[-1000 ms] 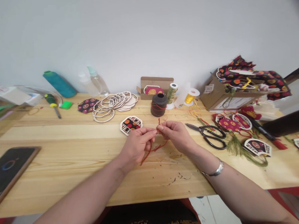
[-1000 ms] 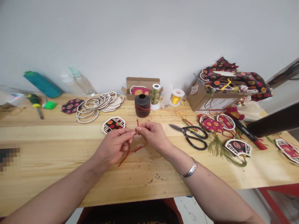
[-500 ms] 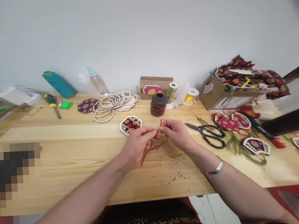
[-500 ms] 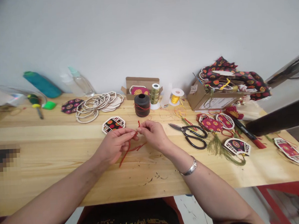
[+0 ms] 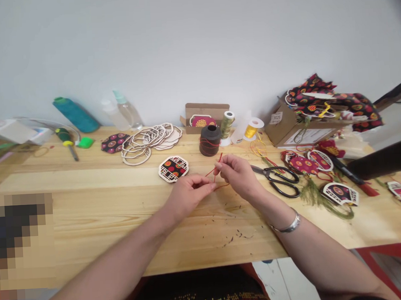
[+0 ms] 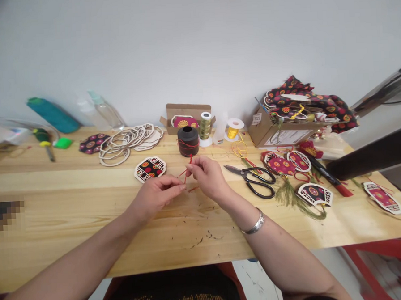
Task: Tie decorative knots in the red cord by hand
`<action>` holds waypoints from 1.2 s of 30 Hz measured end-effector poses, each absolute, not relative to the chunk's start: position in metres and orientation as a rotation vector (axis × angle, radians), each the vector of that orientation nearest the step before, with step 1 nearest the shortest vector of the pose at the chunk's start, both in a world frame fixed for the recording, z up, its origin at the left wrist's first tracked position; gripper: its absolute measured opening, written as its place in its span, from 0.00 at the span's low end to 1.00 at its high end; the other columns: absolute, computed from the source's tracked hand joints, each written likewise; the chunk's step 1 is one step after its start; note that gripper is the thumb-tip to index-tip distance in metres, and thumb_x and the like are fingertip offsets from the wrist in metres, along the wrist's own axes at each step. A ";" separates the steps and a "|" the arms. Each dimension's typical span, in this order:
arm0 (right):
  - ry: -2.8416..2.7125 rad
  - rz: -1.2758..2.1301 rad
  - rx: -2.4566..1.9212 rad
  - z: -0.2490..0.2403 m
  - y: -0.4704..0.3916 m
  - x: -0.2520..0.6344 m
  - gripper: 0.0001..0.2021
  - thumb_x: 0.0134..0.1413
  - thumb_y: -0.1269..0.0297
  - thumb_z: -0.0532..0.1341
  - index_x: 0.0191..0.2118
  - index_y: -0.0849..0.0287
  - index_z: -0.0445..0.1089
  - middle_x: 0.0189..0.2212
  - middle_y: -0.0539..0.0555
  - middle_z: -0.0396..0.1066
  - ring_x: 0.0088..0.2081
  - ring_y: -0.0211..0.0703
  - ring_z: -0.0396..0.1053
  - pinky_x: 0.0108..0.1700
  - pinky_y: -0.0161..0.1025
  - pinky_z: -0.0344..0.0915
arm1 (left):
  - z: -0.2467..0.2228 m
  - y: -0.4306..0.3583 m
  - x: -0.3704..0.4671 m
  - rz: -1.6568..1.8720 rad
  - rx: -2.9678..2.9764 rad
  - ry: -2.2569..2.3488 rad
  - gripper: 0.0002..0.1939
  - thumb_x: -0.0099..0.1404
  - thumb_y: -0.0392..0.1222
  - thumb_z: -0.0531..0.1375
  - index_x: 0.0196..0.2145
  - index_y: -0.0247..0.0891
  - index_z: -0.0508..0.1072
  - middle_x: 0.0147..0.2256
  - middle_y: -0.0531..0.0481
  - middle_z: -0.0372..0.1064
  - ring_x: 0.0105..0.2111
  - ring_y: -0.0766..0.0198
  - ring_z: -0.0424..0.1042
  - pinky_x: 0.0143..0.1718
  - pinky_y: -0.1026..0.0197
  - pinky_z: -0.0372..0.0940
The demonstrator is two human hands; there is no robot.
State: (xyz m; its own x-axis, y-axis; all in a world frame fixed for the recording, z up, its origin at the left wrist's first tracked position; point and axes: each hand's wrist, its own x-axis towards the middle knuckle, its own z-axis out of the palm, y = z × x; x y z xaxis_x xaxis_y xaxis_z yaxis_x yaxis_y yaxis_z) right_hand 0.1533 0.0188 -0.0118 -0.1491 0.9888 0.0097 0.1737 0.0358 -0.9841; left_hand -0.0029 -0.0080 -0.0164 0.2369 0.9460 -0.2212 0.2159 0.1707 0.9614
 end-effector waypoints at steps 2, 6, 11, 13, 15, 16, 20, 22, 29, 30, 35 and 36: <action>-1.328 1.391 -1.175 -0.010 0.017 0.152 0.12 0.49 0.57 0.59 0.24 0.59 0.62 0.20 0.47 0.65 0.18 0.30 0.51 0.21 0.32 0.49 | -0.019 -0.008 -0.002 0.842 1.448 1.259 0.06 0.53 0.43 0.63 0.26 0.38 0.77 0.21 0.55 0.59 0.20 0.71 0.56 0.22 0.65 0.51; -1.168 1.611 -1.069 -0.007 0.014 0.150 0.14 0.45 0.54 0.62 0.26 0.59 0.59 0.20 0.46 0.65 0.17 0.27 0.48 0.19 0.31 0.45 | -0.023 -0.010 -0.001 0.879 1.653 1.213 0.06 0.55 0.40 0.61 0.27 0.40 0.78 0.25 0.52 0.62 0.25 0.66 0.62 0.29 0.62 0.57; -1.166 1.596 -1.077 -0.005 0.015 0.152 0.16 0.43 0.54 0.63 0.23 0.59 0.59 0.16 0.44 0.59 0.16 0.27 0.50 0.19 0.30 0.45 | -0.014 -0.016 -0.003 1.048 2.011 1.312 0.05 0.54 0.41 0.62 0.24 0.39 0.76 0.44 0.43 0.67 0.47 0.51 0.62 0.52 0.48 0.52; -1.192 1.579 -1.080 -0.005 0.015 0.152 0.15 0.43 0.54 0.63 0.23 0.59 0.59 0.16 0.43 0.58 0.17 0.27 0.49 0.19 0.30 0.45 | -0.009 -0.018 -0.005 1.224 1.971 1.357 0.06 0.56 0.39 0.60 0.23 0.38 0.73 0.51 0.42 0.62 0.52 0.51 0.59 0.55 0.49 0.51; -1.247 1.550 -1.100 -0.005 0.015 0.151 0.15 0.45 0.55 0.62 0.22 0.59 0.59 0.16 0.44 0.58 0.17 0.28 0.50 0.19 0.31 0.46 | -0.008 -0.019 -0.005 1.357 1.829 1.346 0.05 0.58 0.38 0.59 0.25 0.37 0.70 0.54 0.42 0.59 0.54 0.53 0.59 0.55 0.52 0.52; -1.283 1.533 -1.113 -0.005 0.014 0.150 0.14 0.46 0.56 0.62 0.22 0.59 0.59 0.16 0.44 0.58 0.17 0.28 0.50 0.20 0.31 0.47 | -0.008 -0.019 -0.005 1.384 1.737 1.314 0.03 0.59 0.38 0.59 0.28 0.37 0.70 0.54 0.42 0.59 0.54 0.54 0.59 0.55 0.53 0.53; -1.385 1.482 -1.148 -0.005 0.011 0.148 0.12 0.48 0.58 0.61 0.23 0.59 0.60 0.16 0.43 0.58 0.18 0.29 0.52 0.21 0.32 0.50 | -0.012 -0.015 -0.001 1.181 1.369 1.085 0.13 0.60 0.40 0.57 0.44 0.37 0.67 0.48 0.42 0.67 0.49 0.57 0.66 0.49 0.56 0.61; -1.406 1.475 -1.157 -0.005 0.011 0.147 0.12 0.48 0.59 0.61 0.23 0.59 0.61 0.16 0.44 0.58 0.18 0.30 0.52 0.22 0.32 0.50 | -0.013 -0.013 0.000 1.058 1.260 1.042 0.16 0.60 0.40 0.57 0.46 0.36 0.67 0.41 0.44 0.71 0.39 0.61 0.71 0.43 0.58 0.64; -1.477 1.390 -1.257 -0.008 0.012 0.148 0.11 0.47 0.60 0.61 0.22 0.60 0.61 0.16 0.44 0.58 0.19 0.30 0.52 0.22 0.32 0.50 | -0.012 -0.008 -0.002 0.980 1.156 1.139 0.10 0.57 0.43 0.60 0.35 0.36 0.76 0.28 0.51 0.70 0.23 0.71 0.62 0.23 0.67 0.57; -1.480 1.384 -1.264 -0.009 0.013 0.148 0.11 0.47 0.60 0.61 0.22 0.60 0.61 0.16 0.44 0.58 0.19 0.30 0.52 0.22 0.32 0.50 | -0.013 -0.008 -0.002 0.975 1.122 1.138 0.10 0.56 0.43 0.61 0.34 0.36 0.76 0.27 0.51 0.69 0.24 0.71 0.62 0.23 0.68 0.56; -1.492 1.385 -1.265 -0.009 0.014 0.149 0.11 0.46 0.60 0.62 0.22 0.60 0.62 0.16 0.45 0.59 0.19 0.30 0.53 0.21 0.32 0.50 | -0.016 -0.006 -0.003 0.938 0.921 1.067 0.10 0.52 0.42 0.64 0.31 0.35 0.77 0.25 0.51 0.68 0.24 0.71 0.62 0.21 0.69 0.53; -1.496 1.388 -1.260 -0.008 0.014 0.150 0.11 0.46 0.60 0.62 0.22 0.60 0.63 0.16 0.45 0.59 0.19 0.30 0.53 0.22 0.32 0.51 | -0.017 -0.005 -0.003 0.928 0.896 1.043 0.09 0.51 0.42 0.65 0.31 0.35 0.77 0.24 0.51 0.68 0.23 0.72 0.61 0.20 0.69 0.52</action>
